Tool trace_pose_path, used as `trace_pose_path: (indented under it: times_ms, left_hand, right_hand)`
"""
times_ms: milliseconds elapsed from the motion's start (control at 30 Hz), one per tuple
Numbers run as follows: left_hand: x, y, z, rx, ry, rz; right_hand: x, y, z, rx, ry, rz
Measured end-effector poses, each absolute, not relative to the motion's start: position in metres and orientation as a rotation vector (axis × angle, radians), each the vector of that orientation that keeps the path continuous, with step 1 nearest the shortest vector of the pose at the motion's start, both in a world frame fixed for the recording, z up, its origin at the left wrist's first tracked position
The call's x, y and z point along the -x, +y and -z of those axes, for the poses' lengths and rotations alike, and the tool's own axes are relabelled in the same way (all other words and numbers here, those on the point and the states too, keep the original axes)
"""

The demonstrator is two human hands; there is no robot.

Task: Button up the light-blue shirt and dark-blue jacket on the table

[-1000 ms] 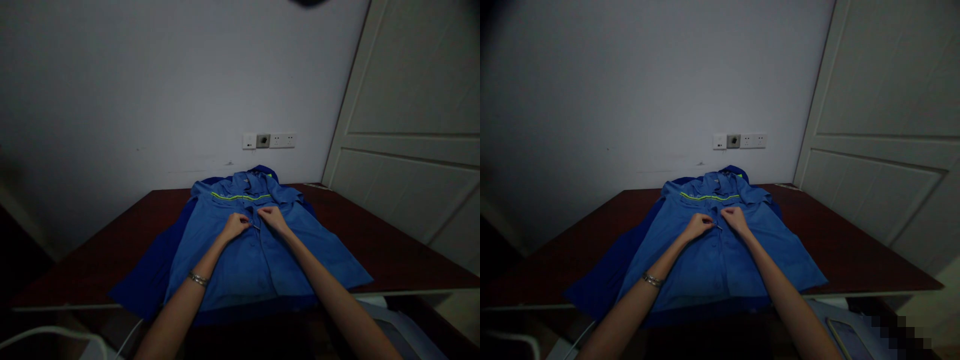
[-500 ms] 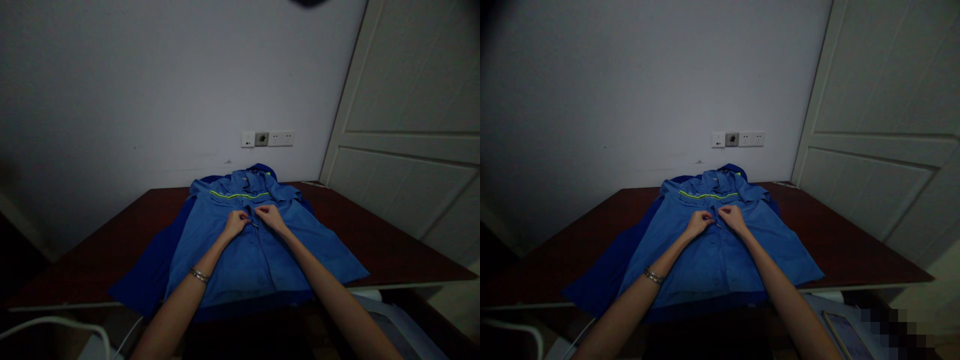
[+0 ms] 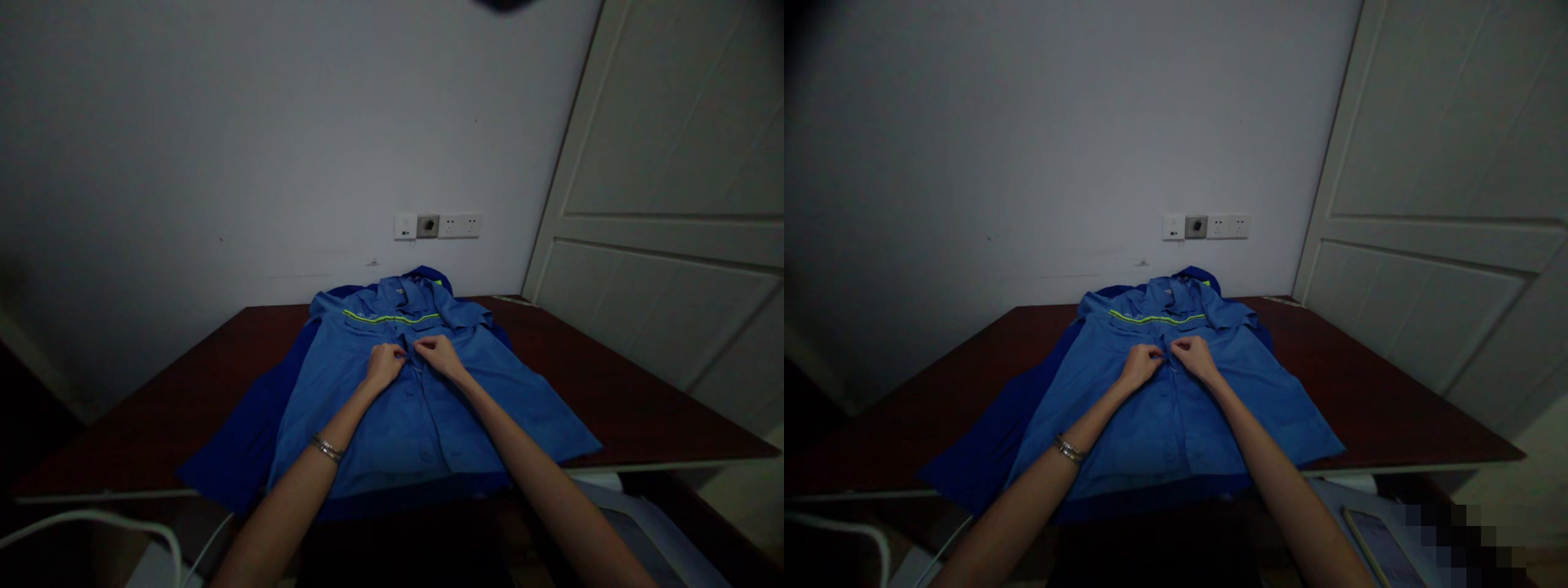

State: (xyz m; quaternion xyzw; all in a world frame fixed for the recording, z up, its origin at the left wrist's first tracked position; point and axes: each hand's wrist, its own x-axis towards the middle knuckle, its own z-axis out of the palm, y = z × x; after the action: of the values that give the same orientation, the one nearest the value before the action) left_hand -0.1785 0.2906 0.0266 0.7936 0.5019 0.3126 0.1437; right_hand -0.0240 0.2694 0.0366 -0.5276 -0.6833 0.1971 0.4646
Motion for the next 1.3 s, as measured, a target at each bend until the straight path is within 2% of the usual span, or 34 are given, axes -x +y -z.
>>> trace_pose_path:
  times_ms: [767,1300]
  left_hand:
    - [0.177,0.29,-0.023,-2.372,1.432,-0.927]
    - [0.181,0.287,-0.025,-2.552,1.41,-0.936]
  right_hand:
    - [0.023,0.275,-0.029,1.279,-1.752,-0.528]
    - [0.013,0.291,-0.019,1.157,-1.786,-0.801]
